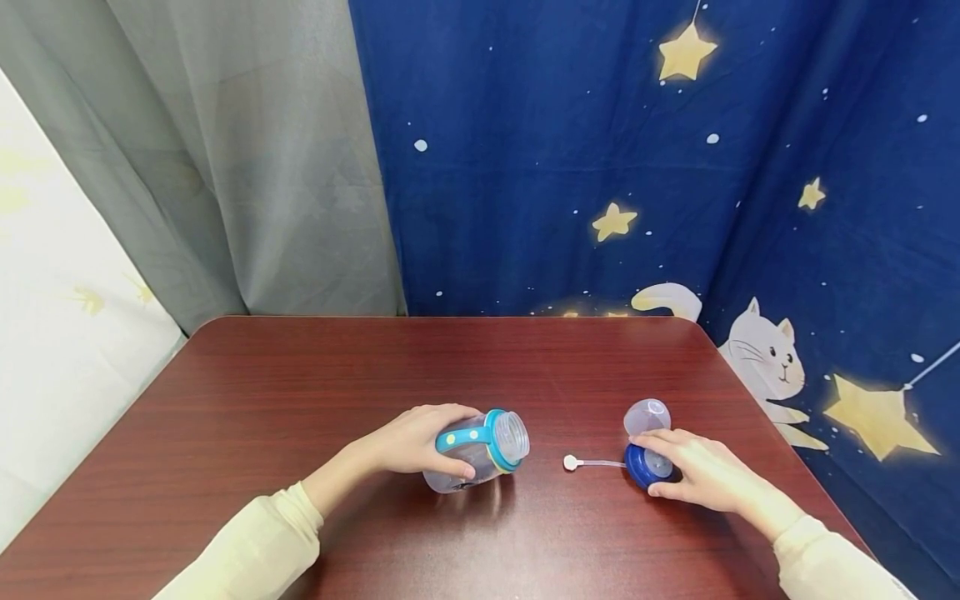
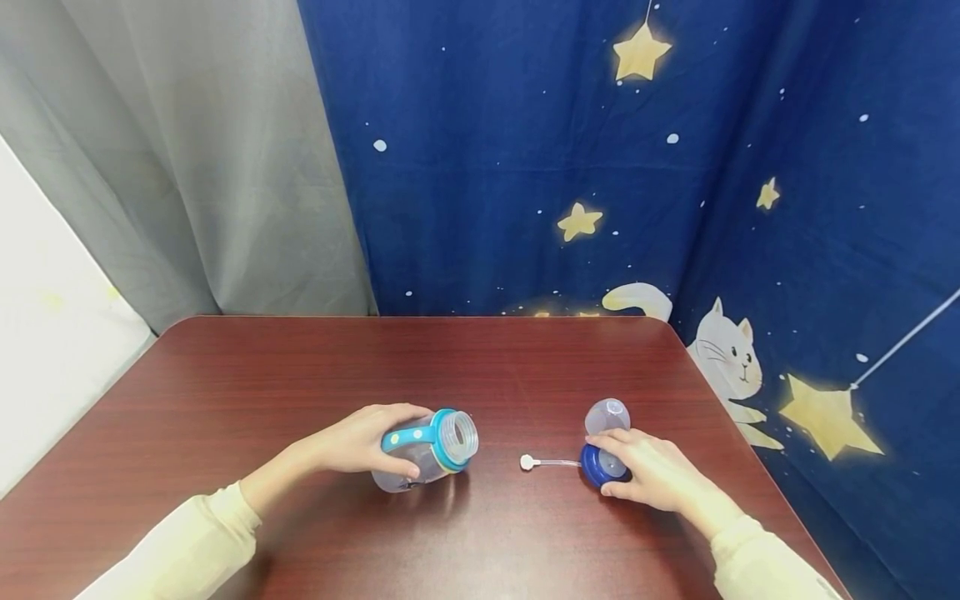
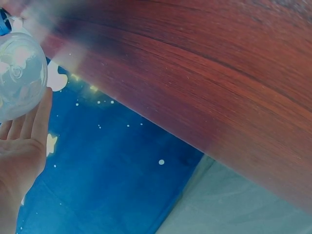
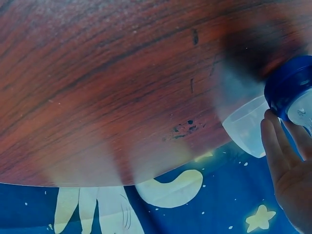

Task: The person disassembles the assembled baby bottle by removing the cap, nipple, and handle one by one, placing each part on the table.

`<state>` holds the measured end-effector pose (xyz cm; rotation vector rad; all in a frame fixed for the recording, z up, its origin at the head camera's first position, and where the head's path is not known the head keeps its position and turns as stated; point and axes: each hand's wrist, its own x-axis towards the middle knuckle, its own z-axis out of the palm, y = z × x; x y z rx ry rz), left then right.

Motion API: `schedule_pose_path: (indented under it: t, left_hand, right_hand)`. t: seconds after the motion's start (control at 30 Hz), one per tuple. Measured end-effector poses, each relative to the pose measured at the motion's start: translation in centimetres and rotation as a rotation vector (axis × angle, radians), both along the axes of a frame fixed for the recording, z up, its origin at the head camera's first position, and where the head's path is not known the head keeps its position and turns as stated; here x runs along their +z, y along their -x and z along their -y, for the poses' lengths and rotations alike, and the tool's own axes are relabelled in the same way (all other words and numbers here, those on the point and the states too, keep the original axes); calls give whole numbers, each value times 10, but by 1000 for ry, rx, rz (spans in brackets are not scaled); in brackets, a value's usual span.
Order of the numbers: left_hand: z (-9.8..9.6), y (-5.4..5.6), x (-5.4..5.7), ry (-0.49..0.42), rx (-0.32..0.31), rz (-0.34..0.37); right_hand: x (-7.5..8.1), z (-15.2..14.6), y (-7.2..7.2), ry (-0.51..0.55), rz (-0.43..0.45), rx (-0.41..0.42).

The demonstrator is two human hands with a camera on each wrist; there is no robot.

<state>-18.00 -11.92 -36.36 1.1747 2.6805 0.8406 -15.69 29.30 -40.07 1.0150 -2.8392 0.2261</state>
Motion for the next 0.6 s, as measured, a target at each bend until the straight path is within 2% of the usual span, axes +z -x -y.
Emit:
schedule_pose_path:
  t: [0.3,0.6]
  left_hand:
    - [-1,0,-1,4,-2,-7]
    - [-2,0,-1,0,-5,-9]
  right_hand:
    - [-3,2,2,-20,-50,-3]
    - [0,4,2,-60,-46,13]
